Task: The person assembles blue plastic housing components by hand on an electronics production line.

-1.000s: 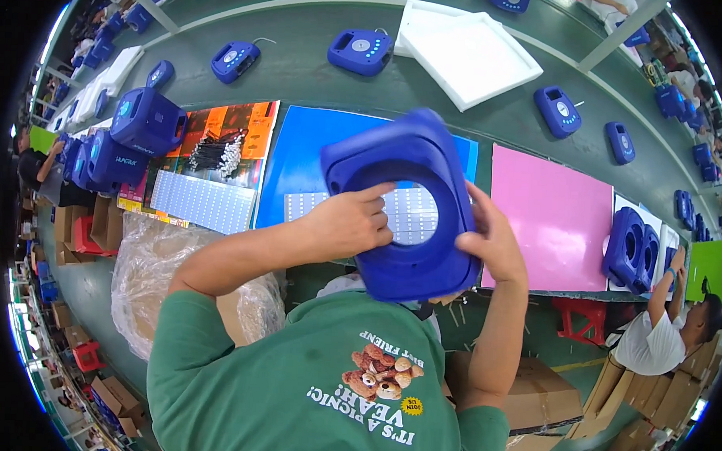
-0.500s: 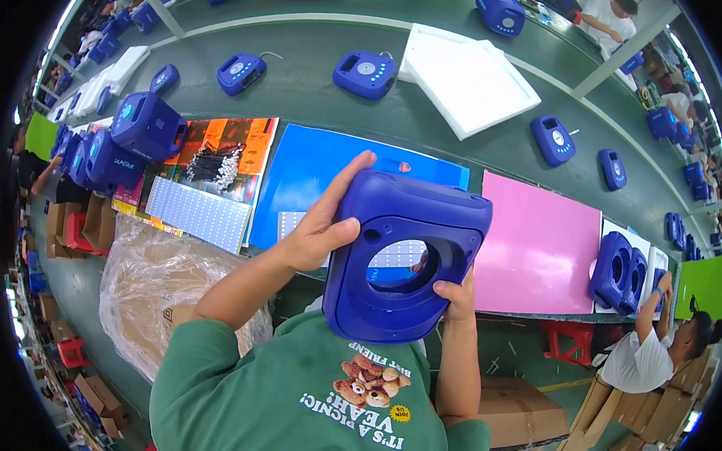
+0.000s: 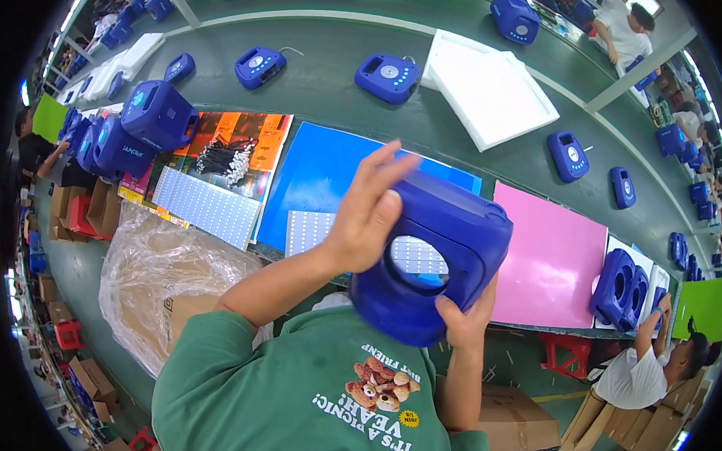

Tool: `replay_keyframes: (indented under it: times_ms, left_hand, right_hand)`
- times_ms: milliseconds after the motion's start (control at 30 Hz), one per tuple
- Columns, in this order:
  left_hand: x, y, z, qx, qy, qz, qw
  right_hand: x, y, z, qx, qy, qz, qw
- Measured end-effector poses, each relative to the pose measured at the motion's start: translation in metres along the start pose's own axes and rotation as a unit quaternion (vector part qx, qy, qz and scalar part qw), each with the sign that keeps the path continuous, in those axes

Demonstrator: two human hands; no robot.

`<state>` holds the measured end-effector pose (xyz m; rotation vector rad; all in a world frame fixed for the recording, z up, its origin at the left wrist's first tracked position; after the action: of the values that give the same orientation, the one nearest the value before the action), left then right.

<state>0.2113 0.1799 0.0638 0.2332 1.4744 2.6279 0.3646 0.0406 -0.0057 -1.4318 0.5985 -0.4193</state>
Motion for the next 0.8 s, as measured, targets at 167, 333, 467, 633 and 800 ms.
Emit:
replay_keyframes:
  times_ms: [167,333,467,633,800]
  left_hand:
    - [-0.051,0.034,-0.026,-0.172,-0.13,0.196,0.956]
    - [-0.051,0.053,-0.003,-0.222,-0.136,0.182,0.948]
    - [-0.017,-0.027,0.038,0.052,-0.153,0.017,0.987]
    - [-0.003,-0.085,0.027,0.254,-0.112,-0.075,0.958]
    - [0.015,-0.087,0.017,0.346,-0.058,-0.148,0.925]
  right_hand:
    - [-0.03,-0.03,-0.007,0.187,0.015,-0.245,0.951]
    - [-0.018,-0.016,-0.008,0.114,0.021,-0.167,0.979]
    - [0.002,-0.021,-0.011,0.077,0.018,-0.072,0.994]
    - [0.012,-0.013,-0.014,-0.023,0.01,0.074,0.997]
    - [0.005,-0.013,-0.009,-0.033,0.03,0.098,0.994]
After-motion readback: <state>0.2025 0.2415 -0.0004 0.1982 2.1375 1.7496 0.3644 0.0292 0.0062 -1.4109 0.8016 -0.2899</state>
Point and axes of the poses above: each hand's wrist, its own z-axis towards the middle knuckle, its own x-axis out of the back of the hand, y = z × x, the point moved 8 cm from there along z, towards the middle knuckle, and after that the axes turned 10 degrees about y, right-handed, at the moved point
